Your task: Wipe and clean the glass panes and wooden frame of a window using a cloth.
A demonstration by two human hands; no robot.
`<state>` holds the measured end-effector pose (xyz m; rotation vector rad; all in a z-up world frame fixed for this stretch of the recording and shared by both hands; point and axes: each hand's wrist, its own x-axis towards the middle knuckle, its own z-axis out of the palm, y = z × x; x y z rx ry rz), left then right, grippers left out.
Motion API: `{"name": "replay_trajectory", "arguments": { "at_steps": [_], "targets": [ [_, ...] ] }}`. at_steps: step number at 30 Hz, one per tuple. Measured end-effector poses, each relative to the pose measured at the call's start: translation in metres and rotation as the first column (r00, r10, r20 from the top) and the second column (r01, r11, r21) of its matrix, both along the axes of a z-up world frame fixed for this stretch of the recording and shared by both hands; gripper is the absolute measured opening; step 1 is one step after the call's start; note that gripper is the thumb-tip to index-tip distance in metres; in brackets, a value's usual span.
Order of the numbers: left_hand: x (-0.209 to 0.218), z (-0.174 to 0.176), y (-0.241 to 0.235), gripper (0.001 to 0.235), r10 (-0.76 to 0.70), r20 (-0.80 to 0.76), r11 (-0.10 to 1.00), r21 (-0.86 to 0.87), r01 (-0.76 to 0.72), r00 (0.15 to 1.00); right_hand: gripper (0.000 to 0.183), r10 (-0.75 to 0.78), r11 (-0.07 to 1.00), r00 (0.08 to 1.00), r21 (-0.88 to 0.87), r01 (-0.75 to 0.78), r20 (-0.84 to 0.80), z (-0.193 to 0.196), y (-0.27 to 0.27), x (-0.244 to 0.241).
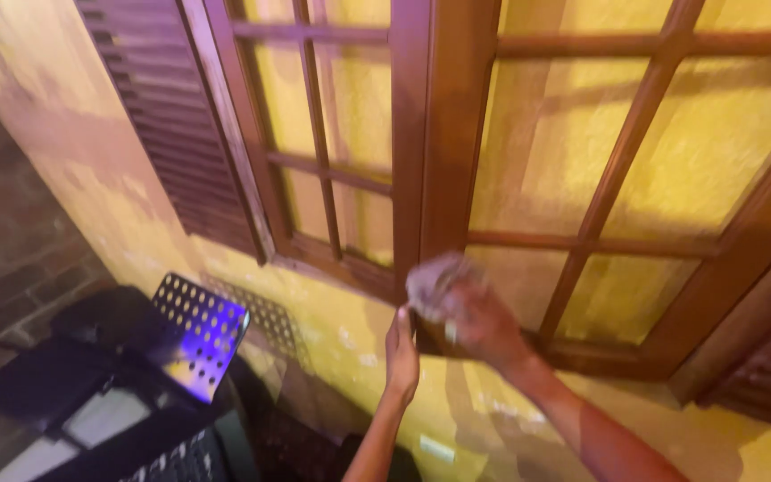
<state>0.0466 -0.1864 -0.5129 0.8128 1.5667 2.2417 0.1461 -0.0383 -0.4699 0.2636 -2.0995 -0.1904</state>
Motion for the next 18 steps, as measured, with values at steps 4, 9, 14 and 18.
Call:
{"name": "replay_trajectory", "arguments": {
  "at_steps": [4, 9, 14, 18],
  "targets": [
    [0.005, -0.01, 0.002, 0.063, 0.051, -0.058, 0.999, -0.006, -0.052, 0.997, 0.059, -0.061, 0.993, 0.997, -0.107, 0.056, -0.044, 0.053, -0.038, 0.016],
    [0.002, -0.019, 0.003, 0.063, -0.015, 0.066, 0.998, 0.063, 0.011, 0.998, 0.053, -0.058, 0.998, 0.996, -0.009, 0.059, 0.074, 0.002, -0.033, 0.028],
    [0.007, -0.008, -0.001, 0.064, -0.008, 0.036, 1.0, 0.025, 0.007, 0.999, 0.048, -0.076, 0.984, 0.939, 0.176, 0.017, 0.334, -0.012, -0.019, 0.029],
    [0.008, -0.018, 0.002, 0.066, -0.022, 0.007, 0.996, 0.089, 0.021, 1.0, 0.044, -0.069, 0.997, 0.99, -0.037, 0.074, 0.126, 0.026, -0.037, 0.025]
  ]
}}
